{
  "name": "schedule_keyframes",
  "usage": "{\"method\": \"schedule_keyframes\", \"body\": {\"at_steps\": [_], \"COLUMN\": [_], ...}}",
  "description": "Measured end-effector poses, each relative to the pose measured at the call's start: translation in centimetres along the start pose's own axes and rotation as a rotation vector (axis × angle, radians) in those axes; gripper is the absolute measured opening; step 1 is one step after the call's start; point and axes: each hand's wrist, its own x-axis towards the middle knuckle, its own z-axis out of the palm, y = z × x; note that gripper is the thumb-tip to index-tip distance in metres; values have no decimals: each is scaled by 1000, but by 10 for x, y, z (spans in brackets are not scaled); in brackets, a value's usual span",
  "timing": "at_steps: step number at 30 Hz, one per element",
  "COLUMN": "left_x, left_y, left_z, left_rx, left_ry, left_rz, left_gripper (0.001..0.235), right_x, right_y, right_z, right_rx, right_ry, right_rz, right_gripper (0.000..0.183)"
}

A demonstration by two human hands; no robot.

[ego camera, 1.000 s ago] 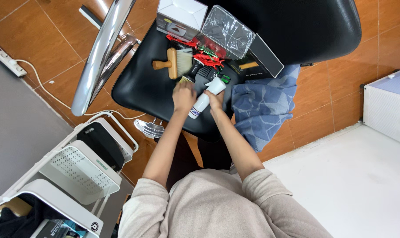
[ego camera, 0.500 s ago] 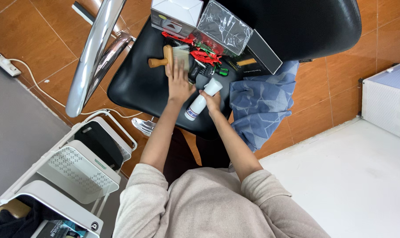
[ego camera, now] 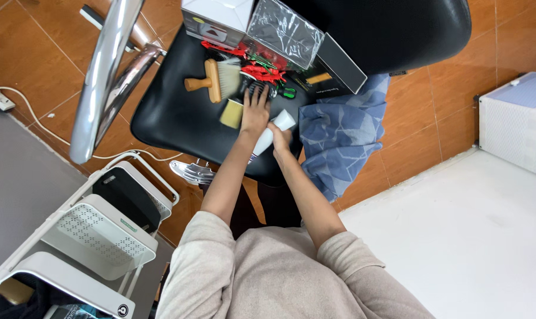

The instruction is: The person organizes various barbering items by picking them up from a rolling cart and placing them on a salon chair, including a comb, a spray bottle, a neck duster brush, and several red hair clips.

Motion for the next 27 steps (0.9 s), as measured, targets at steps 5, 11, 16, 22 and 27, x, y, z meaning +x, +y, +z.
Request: {"method": "schedule_keyframes", "body": {"at_steps": [5, 11, 16, 22, 27], "left_x": [-7, -43, -97, -182, -245], "left_y": [0, -5, -18, -50, -57], "left_z": [9, -23, -63, -108, -173], "left_rx": [-31, -586, -1389, -1767, -2120], "left_ry": [63, 508, 750, 927, 1164], "left_rz": [-14, -203, -574, -749, -683], "left_gripper": [45, 31, 31, 27, 54], "right_x": [4, 21, 21, -2, -76], "right_y": [9, 27, 10, -69, -136], "right_z": [-6, -25, -49, -50, -47], "right_rx": [-26, 281, 678, 676, 401], "right_ry": [1, -22, -259, -379, -617], "right_rz": [40, 168, 402, 102, -439], "right_gripper": [32, 38, 35, 36, 42]}}
